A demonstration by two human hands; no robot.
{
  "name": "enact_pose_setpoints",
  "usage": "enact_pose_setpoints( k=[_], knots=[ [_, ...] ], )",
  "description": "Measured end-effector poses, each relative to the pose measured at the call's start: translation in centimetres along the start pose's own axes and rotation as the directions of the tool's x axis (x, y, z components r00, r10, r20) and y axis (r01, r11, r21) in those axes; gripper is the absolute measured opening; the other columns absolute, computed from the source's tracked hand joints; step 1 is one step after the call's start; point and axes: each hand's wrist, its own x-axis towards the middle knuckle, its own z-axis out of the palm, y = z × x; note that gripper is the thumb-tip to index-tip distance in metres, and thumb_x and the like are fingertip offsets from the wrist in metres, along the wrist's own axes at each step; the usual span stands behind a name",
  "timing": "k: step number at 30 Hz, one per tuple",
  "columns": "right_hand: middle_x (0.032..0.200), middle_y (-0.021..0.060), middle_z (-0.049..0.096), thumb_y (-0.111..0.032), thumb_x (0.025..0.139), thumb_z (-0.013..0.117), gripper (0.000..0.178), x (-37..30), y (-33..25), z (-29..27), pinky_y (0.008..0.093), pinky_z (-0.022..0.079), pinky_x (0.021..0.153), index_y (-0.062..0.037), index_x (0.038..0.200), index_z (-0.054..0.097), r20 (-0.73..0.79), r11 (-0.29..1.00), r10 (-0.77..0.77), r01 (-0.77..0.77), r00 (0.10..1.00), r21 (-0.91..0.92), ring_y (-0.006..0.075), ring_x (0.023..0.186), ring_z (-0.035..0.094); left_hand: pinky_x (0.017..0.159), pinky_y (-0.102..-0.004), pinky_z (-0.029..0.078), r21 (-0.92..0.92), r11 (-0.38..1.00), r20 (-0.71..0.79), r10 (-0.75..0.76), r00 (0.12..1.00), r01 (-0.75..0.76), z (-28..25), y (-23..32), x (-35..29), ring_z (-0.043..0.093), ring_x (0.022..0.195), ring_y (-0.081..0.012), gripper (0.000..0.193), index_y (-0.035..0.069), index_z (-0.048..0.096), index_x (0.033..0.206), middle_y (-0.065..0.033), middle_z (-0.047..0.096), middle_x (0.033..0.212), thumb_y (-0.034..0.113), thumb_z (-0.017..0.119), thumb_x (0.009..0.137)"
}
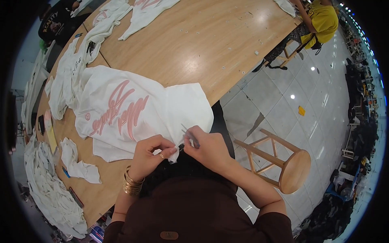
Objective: Trimming excess threads and small fabric pieces from white t-shirts using scissors in a factory setting.
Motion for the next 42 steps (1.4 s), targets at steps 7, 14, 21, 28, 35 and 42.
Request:
enact_pose_setpoints(
  k=[7,14,21,28,35,42],
  knots=[
    [0.057,0.0116,0.054,-0.021,0.083,0.063,0.022,-0.2,-1.6,-1.3,0.0344,0.043,0.047,-0.0061,0.096,0.053,0.069,0.994,0.095,-0.098,0.993,0.043,0.0281,0.051,0.058,0.063,-0.0234,0.047,-0.094,0.994,-0.016,-0.057,0.998,0.055,0.1,0.0,-0.2,0.058,0.065,-0.0092,0.010,-0.001,0.063,0.085,-0.0047,0.063,0.073,0.007,0.067,0.080],
    [0.060,0.0175,0.054,-0.017,0.092,0.049,0.015,-2.5,-2.7,-1.1,0.0430,0.040,0.049,-0.0026,0.093,0.046,0.245,0.990,0.048,-0.078,0.968,0.115,0.0377,0.056,0.055,0.064,-0.0226,0.047,-0.109,0.994,-0.017,-0.035,0.999,0.033,0.5,0.2,-0.1,0.059,0.065,-0.0089,0.010,-0.001,0.063,0.085,-0.0049,0.063,0.073,0.006,0.067,0.079],
    [0.058,0.0184,0.053,-0.017,0.094,0.045,0.017,-2.4,-2.9,-1.3,0.0441,0.039,0.049,-0.0004,0.089,0.045,0.353,0.975,0.136,-0.189,0.926,0.120,0.0378,0.054,0.054,0.063,-0.0226,0.046,-0.051,0.999,-0.035,0.005,0.999,-0.006,0.6,0.5,-0.2,0.057,0.064,-0.0086,0.008,-0.001,0.063,0.082,-0.0043,0.062,0.072,0.005,0.066,0.079],
    [0.050,0.0099,0.050,-0.023,0.096,0.040,0.025,-1.6,-3.8,-2.2,0.0344,0.038,0.044,-0.0004,0.090,0.049,0.499,0.879,0.304,-0.441,0.812,0.181,0.0202,0.043,0.052,0.060,-0.0230,0.044,0.028,0.998,-0.048,0.065,0.997,-0.064,0.9,0.3,-0.3,0.056,0.062,-0.0095,0.008,-0.001,0.064,0.082,-0.0043,0.061,0.071,0.003,0.067,0.077],
    [0.048,0.0011,0.042,-0.030,0.099,0.032,0.035,-2.2,-2.9,-1.1,0.0264,0.034,0.039,-0.0026,0.085,0.050,0.474,0.742,0.306,-0.519,0.825,0.424,0.0092,0.037,0.039,0.060,-0.0234,0.044,0.053,0.992,-0.085,0.120,0.989,-0.116,1.2,0.2,-0.2,0.056,0.063,-0.0105,0.007,-0.002,0.064,0.082,-0.0048,0.061,0.071,0.001,0.066,0.075],
    [0.049,-0.0008,0.038,-0.035,0.100,0.028,0.039,-2.1,-1.3,-0.2,0.0199,0.029,0.034,-0.0060,0.080,0.046,0.401,0.696,0.335,-0.511,0.853,0.505,0.0059,0.036,0.030,0.061,-0.0210,0.043,-0.058,0.997,-0.056,0.047,0.997,-0.051,1.2,0.3,-0.4,0.055,0.065,-0.0079,0.007,-0.001,0.063,0.084,-0.0026,0.060,0.072,0.003,0.066,0.079]
  ],
)
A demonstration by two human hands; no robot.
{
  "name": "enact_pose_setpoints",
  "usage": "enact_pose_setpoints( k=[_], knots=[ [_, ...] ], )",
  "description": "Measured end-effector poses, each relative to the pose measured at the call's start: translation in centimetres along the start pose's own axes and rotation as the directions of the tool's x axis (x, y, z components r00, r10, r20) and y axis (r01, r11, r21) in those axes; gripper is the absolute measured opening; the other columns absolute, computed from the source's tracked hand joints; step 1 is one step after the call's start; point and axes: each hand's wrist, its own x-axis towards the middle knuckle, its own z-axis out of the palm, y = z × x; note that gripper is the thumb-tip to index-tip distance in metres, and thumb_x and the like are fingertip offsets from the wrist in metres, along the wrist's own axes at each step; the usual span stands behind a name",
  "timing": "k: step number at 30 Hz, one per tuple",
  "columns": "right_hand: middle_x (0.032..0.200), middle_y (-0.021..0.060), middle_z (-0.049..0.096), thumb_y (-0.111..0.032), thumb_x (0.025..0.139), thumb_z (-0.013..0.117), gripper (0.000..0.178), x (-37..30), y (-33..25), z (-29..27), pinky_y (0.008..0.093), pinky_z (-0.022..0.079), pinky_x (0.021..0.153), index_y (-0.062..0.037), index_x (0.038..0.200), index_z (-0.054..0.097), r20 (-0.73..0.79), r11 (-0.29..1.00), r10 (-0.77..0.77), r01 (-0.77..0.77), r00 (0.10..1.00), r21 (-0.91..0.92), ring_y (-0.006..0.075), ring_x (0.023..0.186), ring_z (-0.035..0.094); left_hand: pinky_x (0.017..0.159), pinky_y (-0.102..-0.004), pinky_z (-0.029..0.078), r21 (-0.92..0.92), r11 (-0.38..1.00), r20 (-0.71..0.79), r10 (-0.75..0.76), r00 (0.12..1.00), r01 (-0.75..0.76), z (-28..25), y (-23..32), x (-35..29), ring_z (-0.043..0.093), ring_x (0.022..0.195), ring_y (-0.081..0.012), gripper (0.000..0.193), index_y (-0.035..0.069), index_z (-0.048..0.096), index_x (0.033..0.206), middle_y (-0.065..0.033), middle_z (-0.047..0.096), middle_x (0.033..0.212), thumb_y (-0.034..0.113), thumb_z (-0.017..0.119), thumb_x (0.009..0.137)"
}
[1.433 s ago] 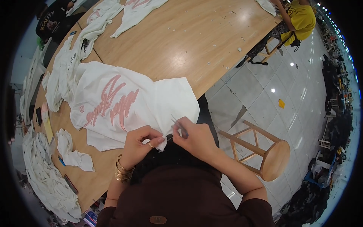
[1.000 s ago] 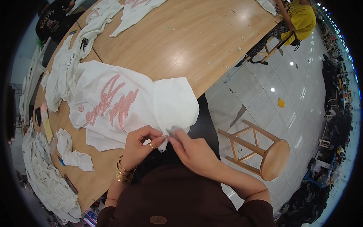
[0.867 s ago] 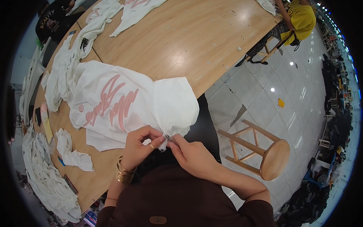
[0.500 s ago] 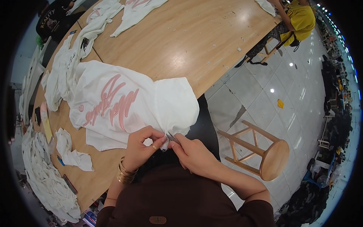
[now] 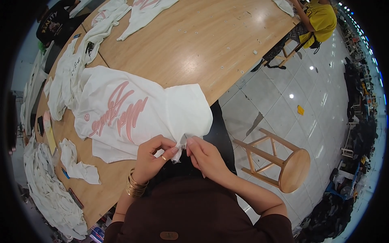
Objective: Trimming excess threads and small fabric pieces from white t-shirts using scissors in a factory setting.
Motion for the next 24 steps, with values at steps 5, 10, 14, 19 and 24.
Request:
enact_pose_setpoints(
  k=[5,10,14,19,24],
  knots=[
    [0.049,-0.0008,0.038,-0.035,0.100,0.026,0.040,-1.2,-0.9,0.0,0.0191,0.030,0.035,-0.0055,0.081,0.046,0.051,0.998,-0.055,0.055,0.997,0.000,0.0053,0.037,0.031,0.063,-0.0195,0.043,-0.076,0.992,0.007,-0.098,0.995,0.098,0.1,-0.2,-0.1,0.054,0.066,-0.0048,0.010,-0.001,0.061,0.087,-0.0006,0.059,0.072,0.004,0.066,0.081],
    [0.050,-0.0013,0.038,-0.037,0.100,0.025,0.041,-1.4,-0.9,0.1,0.0190,0.030,0.036,-0.0063,0.083,0.047,0.123,0.999,-0.009,0.014,0.992,-0.036,0.0050,0.038,0.031,0.063,-0.0188,0.042,-0.023,0.997,-0.011,-0.070,0.997,0.070,0.1,0.1,0.0,0.054,0.067,-0.0044,0.010,-0.001,0.061,0.088,-0.0002,0.059,0.072,0.005,0.066,0.081],
    [0.050,-0.0016,0.038,-0.037,0.100,0.025,0.041,-1.4,-1.0,0.2,0.0194,0.030,0.037,-0.0067,0.083,0.047,0.126,0.999,0.005,0.002,0.992,-0.052,0.0049,0.038,0.031,0.063,-0.0185,0.042,-0.041,0.996,-0.013,-0.083,0.997,0.082,0.2,0.2,-0.1,0.054,0.067,-0.0042,0.010,-0.001,0.062,0.088,0.0001,0.059,0.072,0.005,0.066,0.081],
    [0.050,-0.0018,0.038,-0.036,0.100,0.025,0.041,-1.4,-1.0,0.3,0.0196,0.031,0.037,-0.0067,0.083,0.047,0.124,0.999,0.012,-0.005,0.992,-0.053,0.0049,0.039,0.031,0.063,-0.0184,0.042,-0.057,0.996,-0.011,-0.072,0.997,0.071,0.2,-0.1,-0.2,0.053,0.067,-0.0038,0.010,-0.001,0.062,0.088,-0.0001,0.060,0.072,0.004,0.066,0.081],
    [0.049,-0.0015,0.038,-0.036,0.100,0.025,0.040,-1.4,-0.9,0.3,0.0195,0.031,0.038,-0.0066,0.083,0.047,0.119,0.998,0.000,0.007,0.993,-0.062,0.0050,0.039,0.031,0.062,-0.0186,0.042,-0.079,0.993,-0.008,-0.085,0.996,0.084,0.3,-0.1,-0.1,0.053,0.066,-0.0037,0.009,-0.001,0.061,0.088,0.0001,0.059,0.072,0.004,0.065,0.081]
  ],
)
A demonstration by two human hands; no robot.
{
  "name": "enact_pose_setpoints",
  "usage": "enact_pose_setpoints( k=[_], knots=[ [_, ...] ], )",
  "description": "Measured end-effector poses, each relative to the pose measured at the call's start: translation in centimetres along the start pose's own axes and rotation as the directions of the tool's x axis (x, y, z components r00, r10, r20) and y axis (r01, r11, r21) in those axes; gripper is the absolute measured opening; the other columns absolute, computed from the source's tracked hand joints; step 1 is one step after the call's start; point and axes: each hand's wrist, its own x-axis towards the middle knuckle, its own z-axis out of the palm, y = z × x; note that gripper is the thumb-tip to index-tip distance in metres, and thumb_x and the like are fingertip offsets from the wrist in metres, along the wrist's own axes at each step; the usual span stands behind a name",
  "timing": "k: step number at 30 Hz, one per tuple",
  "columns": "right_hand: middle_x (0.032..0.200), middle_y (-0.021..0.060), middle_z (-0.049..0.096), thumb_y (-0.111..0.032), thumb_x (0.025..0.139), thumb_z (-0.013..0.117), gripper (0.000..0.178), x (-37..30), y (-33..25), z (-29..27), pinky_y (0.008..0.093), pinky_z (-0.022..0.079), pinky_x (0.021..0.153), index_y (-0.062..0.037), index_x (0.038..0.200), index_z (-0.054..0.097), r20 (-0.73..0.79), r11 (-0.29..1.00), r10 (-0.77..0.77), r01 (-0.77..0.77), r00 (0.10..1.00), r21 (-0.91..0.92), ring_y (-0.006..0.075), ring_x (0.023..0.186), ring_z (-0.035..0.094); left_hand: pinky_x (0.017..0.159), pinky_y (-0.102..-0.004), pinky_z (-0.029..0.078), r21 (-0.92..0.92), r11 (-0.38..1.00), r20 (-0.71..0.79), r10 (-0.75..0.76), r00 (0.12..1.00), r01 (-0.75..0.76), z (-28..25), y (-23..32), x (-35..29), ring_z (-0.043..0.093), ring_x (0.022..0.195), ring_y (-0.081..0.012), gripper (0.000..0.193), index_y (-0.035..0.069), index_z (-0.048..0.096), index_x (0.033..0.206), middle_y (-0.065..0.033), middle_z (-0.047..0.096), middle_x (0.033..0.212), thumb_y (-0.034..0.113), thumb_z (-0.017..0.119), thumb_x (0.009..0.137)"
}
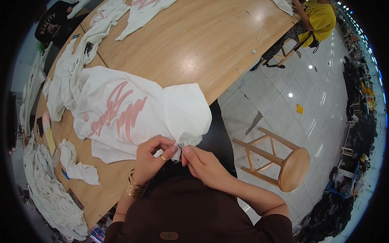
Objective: Trimming excess threads and small fabric pieces from white t-shirts using scissors in a factory setting.
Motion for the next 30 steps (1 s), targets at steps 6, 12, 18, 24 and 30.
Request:
enact_pose_setpoints(
  k=[6,12,18,24,30],
  knots=[
    [0.050,-0.0018,0.038,-0.033,0.100,0.027,0.039,-0.01,-0.50,-0.03,0.0208,0.030,0.042,-0.0058,0.082,0.047,-0.008,1.000,0.014,-0.014,1.000,0.021,0.0052,0.042,0.032,0.062,-0.0188,0.043,-0.035,0.999,0.019,-0.030,0.999,0.031,-0.06,-0.08,0.08,0.052,0.066,-0.0040,0.008,-0.002,0.061,0.088,-0.0001,0.059,0.072,0.003,0.064,0.082],
    [0.050,-0.0024,0.037,-0.031,0.099,0.030,0.036,0.66,0.30,0.05,0.0215,0.028,0.040,-0.0056,0.079,0.047,-0.050,0.999,-0.014,0.016,0.999,0.047,0.0055,0.041,0.032,0.062,-0.0183,0.043,-0.086,0.996,0.032,-0.028,0.999,0.031,-0.07,-0.15,0.11,0.052,0.065,-0.0039,0.009,-0.003,0.060,0.089,0.0004,0.058,0.072,0.002,0.064,0.082],
    [0.047,-0.0015,0.037,-0.033,0.099,0.029,0.037,0.44,-0.01,-0.26,0.0209,0.029,0.035,-0.0067,0.080,0.046,-0.022,0.990,0.014,-0.011,1.000,0.140,0.0065,0.035,0.031,0.060,-0.0175,0.042,-0.137,0.989,0.016,-0.057,0.998,0.059,0.02,-0.20,0.07,0.050,0.064,-0.0034,0.010,-0.003,0.061,0.090,0.0015,0.056,0.070,0.002,0.064,0.082],
    [0.049,-0.0007,0.037,-0.036,0.100,0.025,0.041,0.08,-0.06,-0.17,0.0190,0.030,0.036,-0.0057,0.082,0.046,0.034,0.996,0.007,-0.010,0.999,0.088,0.0056,0.037,0.031,0.065,-0.0196,0.044,-0.149,0.985,0.026,-0.079,0.997,0.082,-0.07,-0.41,0.10,0.054,0.067,-0.0045,0.014,-0.002,0.062,0.095,-0.0003,0.060,0.073,0.004,0.064,0.082],
    [0.049,-0.0009,0.038,-0.036,0.100,0.025,0.040,0.11,-0.10,-0.05,0.0192,0.030,0.036,-0.0060,0.083,0.046,0.021,0.998,0.017,-0.018,1.000,0.067,0.0057,0.036,0.030,0.061,-0.0169,0.042,-0.141,0.988,0.012,-0.064,0.998,0.065,0.11,-0.15,0.11,0.050,0.065,-0.0032,0.011,-0.003,0.061,0.092,0.0019,0.055,0.070,0.001,0.064,0.082]
  ],
)
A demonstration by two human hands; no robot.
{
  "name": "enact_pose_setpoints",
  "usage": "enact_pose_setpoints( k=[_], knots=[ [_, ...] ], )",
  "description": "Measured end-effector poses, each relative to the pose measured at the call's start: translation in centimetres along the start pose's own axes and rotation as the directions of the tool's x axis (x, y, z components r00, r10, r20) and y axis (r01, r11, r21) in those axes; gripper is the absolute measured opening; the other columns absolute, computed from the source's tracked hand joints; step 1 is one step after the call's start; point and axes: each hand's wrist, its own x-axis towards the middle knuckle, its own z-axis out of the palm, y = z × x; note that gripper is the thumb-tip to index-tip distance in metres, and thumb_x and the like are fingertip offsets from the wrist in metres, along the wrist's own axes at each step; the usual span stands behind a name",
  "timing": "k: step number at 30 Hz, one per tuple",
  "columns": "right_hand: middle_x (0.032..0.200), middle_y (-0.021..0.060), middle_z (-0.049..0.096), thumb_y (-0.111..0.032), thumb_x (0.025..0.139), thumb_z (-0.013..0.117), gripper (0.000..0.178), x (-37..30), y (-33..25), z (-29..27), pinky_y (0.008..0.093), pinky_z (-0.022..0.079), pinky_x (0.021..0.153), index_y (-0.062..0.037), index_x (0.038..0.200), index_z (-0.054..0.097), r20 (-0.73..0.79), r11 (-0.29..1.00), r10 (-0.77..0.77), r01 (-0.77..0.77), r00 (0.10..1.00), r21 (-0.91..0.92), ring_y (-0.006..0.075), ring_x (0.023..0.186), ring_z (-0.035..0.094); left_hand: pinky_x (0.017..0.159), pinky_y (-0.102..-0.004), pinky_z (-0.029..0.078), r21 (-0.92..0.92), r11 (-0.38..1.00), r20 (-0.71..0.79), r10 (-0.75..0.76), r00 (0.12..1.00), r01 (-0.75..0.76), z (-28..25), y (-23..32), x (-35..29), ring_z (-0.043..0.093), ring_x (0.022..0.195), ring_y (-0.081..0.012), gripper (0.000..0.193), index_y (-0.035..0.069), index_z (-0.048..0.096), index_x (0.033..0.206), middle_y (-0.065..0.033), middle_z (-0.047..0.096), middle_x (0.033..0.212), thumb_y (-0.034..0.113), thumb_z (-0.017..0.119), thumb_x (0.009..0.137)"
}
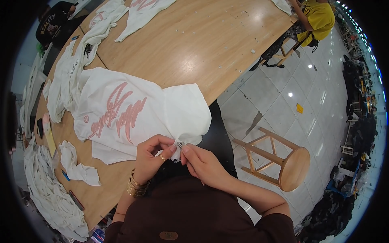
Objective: Trimming excess threads and small fabric pieces from white t-shirts using scissors in a factory setting.
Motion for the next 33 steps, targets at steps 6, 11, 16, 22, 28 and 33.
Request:
enact_pose_setpoints(
  k=[6,11,16,22,28,33],
  knots=[
    [0.049,-0.0012,0.037,-0.035,0.100,0.025,0.039,0.1,0.0,0.1,0.0193,0.031,0.036,-0.0063,0.083,0.046,-0.021,1.000,-0.003,0.003,1.000,-0.009,0.0056,0.036,0.030,0.065,-0.0175,0.043,0.039,0.999,0.017,0.001,1.000,-0.002,0.0,0.0,0.0,0.052,0.068,-0.0035,0.012,-0.003,0.060,0.093,0.0011,0.057,0.073,0.000,0.064,0.082],
    [0.049,-0.0014,0.037,-0.035,0.100,0.026,0.038,0.3,0.2,0.1,0.0194,0.031,0.035,-0.0064,0.083,0.046,-0.030,1.000,-0.015,0.015,0.999,-0.007,0.0055,0.037,0.030,0.068,-0.0183,0.043,0.043,0.999,0.008,0.032,0.999,-0.032,0.2,-0.3,-0.2,0.053,0.070,-0.0037,0.012,-0.003,0.060,0.094,0.0008,0.059,0.075,0.000,0.063,0.082],
    [0.049,-0.0012,0.037,-0.034,0.100,0.027,0.038,0.6,0.3,0.3,0.0189,0.030,0.035,-0.0063,0.082,0.045,-0.108,0.998,-0.036,0.040,0.993,0.043,0.0052,0.038,0.031,0.065,-0.0205,0.045,0.039,0.996,-0.001,0.081,0.997,-0.081,0.4,-0.9,-0.2,0.057,0.067,-0.0058,0.014,-0.001,0.062,0.094,-0.0023,0.061,0.073,0.004,0.065,0.081],
    [0.050,-0.0015,0.037,-0.031,0.100,0.030,0.035,0.0,0.2,0.5,0.0212,0.029,0.037,-0.0063,0.081,0.046,-0.137,0.996,-0.042,0.052,0.990,0.072,0.0054,0.038,0.030,0.064,-0.0201,0.044,-0.020,1.000,-0.001,-0.003,1.000,0.003,0.3,-0.7,-0.3,0.054,0.067,-0.0047,0.015,-0.001,0.062,0.095,-0.0004,0.060,0.073,0.004,0.065,0.081],
    [0.050,-0.0015,0.037,-0.031,0.100,0.030,0.036,-0.4,0.1,0.4,0.0216,0.029,0.038,-0.0063,0.080,0.046,-0.076,0.998,0.007,-0.003,0.997,0.057,0.0051,0.040,0.030,0.064,-0.0201,0.044,0.002,0.999,-0.018,0.032,0.999,-0.032,0.4,-0.5,-0.3,0.054,0.066,-0.0049,0.016,-0.001,0.062,0.096,-0.0010,0.060,0.072,0.004,0.065,0.081],
    [0.050,-0.0014,0.037,-0.031,0.100,0.030,0.036,-0.3,0.1,0.5,0.0219,0.028,0.039,-0.0061,0.080,0.047,-0.100,0.999,-0.009,0.012,0.995,0.036,0.0053,0.041,0.031,0.064,-0.0205,0.045,0.024,0.998,-0.026,0.063,0.998,-0.062,0.5,-0.8,-0.4,0.055,0.066,-0.0057,0.016,-0.001,0.062,0.096,-0.0020,0.061,0.072,0.004,0.065,0.081]
  ],
)
